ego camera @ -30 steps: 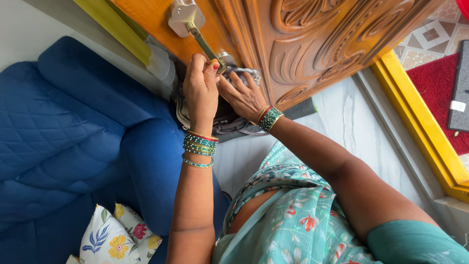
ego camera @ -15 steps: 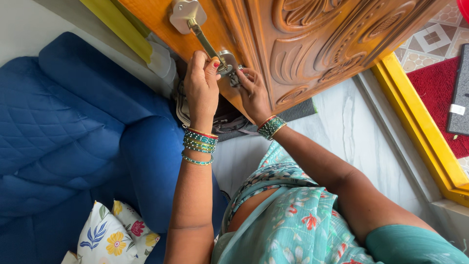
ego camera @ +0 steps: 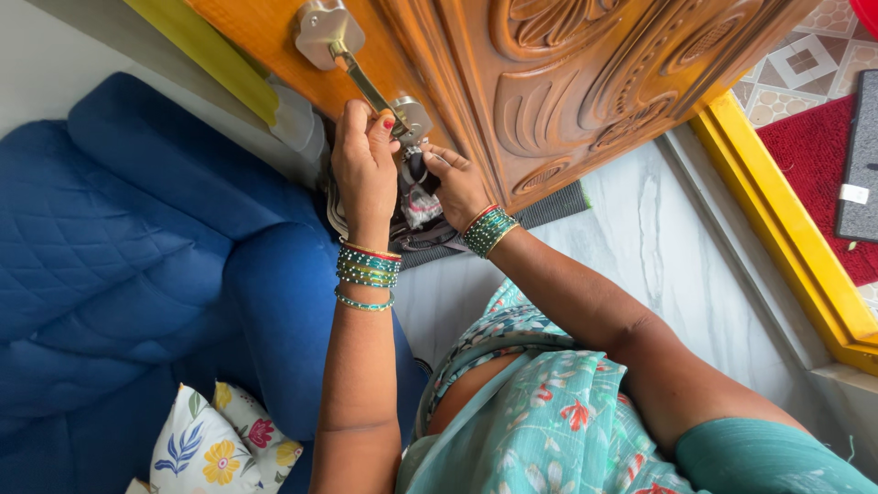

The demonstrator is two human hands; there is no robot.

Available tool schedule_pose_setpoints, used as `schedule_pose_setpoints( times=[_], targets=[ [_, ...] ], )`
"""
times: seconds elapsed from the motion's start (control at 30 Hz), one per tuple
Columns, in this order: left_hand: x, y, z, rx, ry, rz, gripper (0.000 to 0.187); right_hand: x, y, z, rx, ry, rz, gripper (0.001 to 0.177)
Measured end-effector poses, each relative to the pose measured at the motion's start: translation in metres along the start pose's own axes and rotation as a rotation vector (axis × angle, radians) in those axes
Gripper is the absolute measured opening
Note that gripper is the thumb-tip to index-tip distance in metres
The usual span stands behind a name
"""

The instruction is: The person wipes a wooden door and its metal handle with a cloth. They move from the door frame to the handle and then to the carved panels, rubbing the surfaces repeatedly.

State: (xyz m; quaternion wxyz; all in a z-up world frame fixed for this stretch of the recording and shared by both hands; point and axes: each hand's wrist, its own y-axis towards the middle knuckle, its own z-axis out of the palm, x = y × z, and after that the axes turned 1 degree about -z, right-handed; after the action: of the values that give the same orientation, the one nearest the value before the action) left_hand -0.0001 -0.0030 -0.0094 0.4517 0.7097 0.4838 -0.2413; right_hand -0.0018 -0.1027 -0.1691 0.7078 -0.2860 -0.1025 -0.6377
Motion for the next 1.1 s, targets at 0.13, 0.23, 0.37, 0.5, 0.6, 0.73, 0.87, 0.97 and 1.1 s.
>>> schedule_pose_setpoints(
  times=[0.13,0.23,0.37,0.5,0.6,0.73,0.87,0.97,1.1],
  targets=[
    [-0.001,0.0,-0.001,0.004,0.008,0.006,0.019,-0.006,0.01,-0.006,0.023,0.101,-0.023,0.027],
    [-0.003,-0.001,-0.001,0.007,0.018,-0.018,0.019,-0.011,0.015,-0.012,-0.013,0.162,-0.095,0.025],
    [-0.008,-0.001,-0.001,0.001,0.009,-0.024,0.021,-0.003,0.014,-0.012,0.019,0.125,-0.235,0.025],
    [-0.009,-0.002,-0.001,-0.001,0.009,-0.024,0.02,0.01,-0.006,-0.005,0.042,-0.009,-0.323,0.028],
    [-0.009,-0.002,-0.001,-0.011,0.032,-0.015,0.019,0.017,-0.015,0.003,0.0,-0.105,-0.364,0.027],
    [-0.008,-0.001,0.0,-0.019,0.011,-0.008,0.02,0.032,-0.022,0.022,0.009,-0.382,-0.599,0.025],
    [-0.004,-0.003,-0.001,-0.026,0.116,0.037,0.018,0.059,-0.026,0.059,0.13,-0.641,-0.834,0.021],
    [-0.007,-0.003,-0.003,-0.053,0.117,0.114,0.016,0.075,-0.033,0.082,0.192,-0.943,-1.033,0.024],
    [-0.007,-0.004,-0.003,-0.048,0.073,0.127,0.015,0.086,-0.043,0.091,0.181,-1.344,-1.221,0.029]
  ],
)
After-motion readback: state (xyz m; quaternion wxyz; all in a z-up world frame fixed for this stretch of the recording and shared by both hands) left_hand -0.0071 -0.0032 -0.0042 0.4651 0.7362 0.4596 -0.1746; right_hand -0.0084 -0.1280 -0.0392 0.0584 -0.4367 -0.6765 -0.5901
